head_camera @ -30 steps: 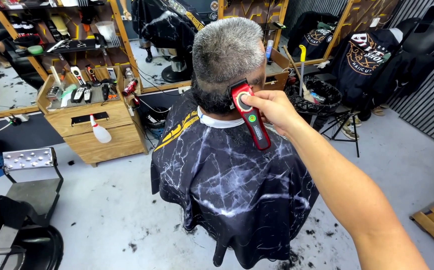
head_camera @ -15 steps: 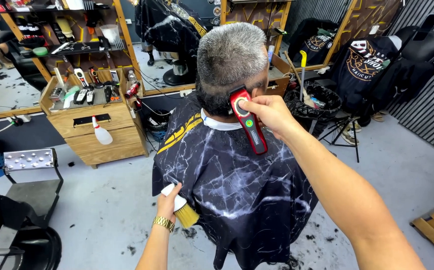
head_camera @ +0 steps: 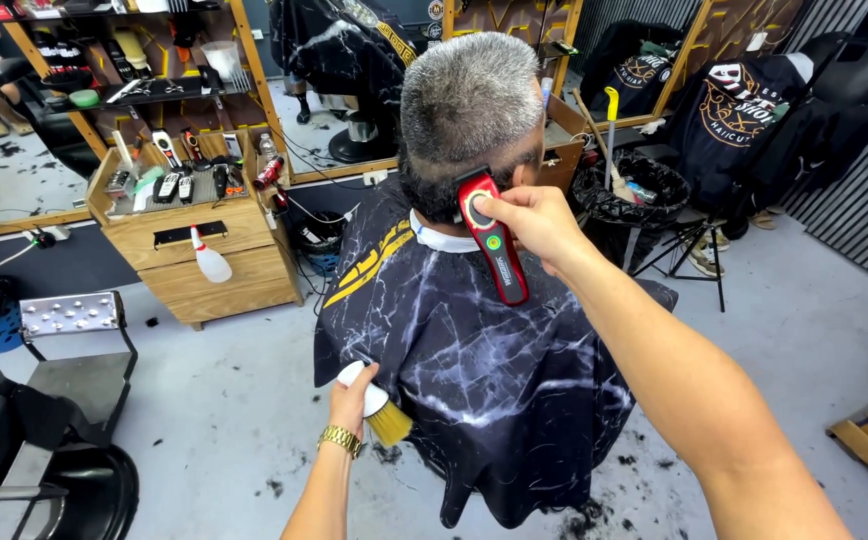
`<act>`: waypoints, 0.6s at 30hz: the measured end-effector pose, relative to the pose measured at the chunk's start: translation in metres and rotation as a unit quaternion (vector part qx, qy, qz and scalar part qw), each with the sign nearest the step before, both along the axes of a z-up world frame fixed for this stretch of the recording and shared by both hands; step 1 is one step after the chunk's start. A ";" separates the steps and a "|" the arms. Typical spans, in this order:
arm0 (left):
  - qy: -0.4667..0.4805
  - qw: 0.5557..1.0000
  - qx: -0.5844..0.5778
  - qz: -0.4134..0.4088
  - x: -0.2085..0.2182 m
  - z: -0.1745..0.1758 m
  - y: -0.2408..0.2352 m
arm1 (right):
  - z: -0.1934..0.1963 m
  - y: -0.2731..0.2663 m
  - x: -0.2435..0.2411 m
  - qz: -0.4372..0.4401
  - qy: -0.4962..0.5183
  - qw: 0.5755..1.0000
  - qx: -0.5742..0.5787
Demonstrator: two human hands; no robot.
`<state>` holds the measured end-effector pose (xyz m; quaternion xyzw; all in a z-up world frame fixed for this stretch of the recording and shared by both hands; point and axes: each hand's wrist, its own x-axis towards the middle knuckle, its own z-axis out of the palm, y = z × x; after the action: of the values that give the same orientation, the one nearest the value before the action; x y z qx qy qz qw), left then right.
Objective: A barber trims the edges and back of a client's hair using electric clippers and a brush.
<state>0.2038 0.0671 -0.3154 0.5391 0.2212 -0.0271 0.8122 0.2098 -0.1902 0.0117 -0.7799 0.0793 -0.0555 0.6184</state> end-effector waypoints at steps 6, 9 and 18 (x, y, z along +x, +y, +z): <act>0.003 0.994 0.109 -0.009 -0.017 -0.002 -0.015 | -0.014 -0.006 -0.002 0.006 -0.045 0.998 0.031; -0.004 0.994 0.108 -0.032 -0.031 0.004 -0.018 | -0.037 -0.019 0.006 -0.003 -0.043 0.998 0.051; -0.003 0.990 0.101 -0.100 -0.053 0.010 -0.033 | -0.013 -0.011 -0.041 -0.031 0.031 0.999 0.023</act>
<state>0.1511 0.0346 -0.3056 0.6378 0.1650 -0.0839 0.7477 0.1693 -0.2016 -0.0009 -0.7639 0.1233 -0.0487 0.6316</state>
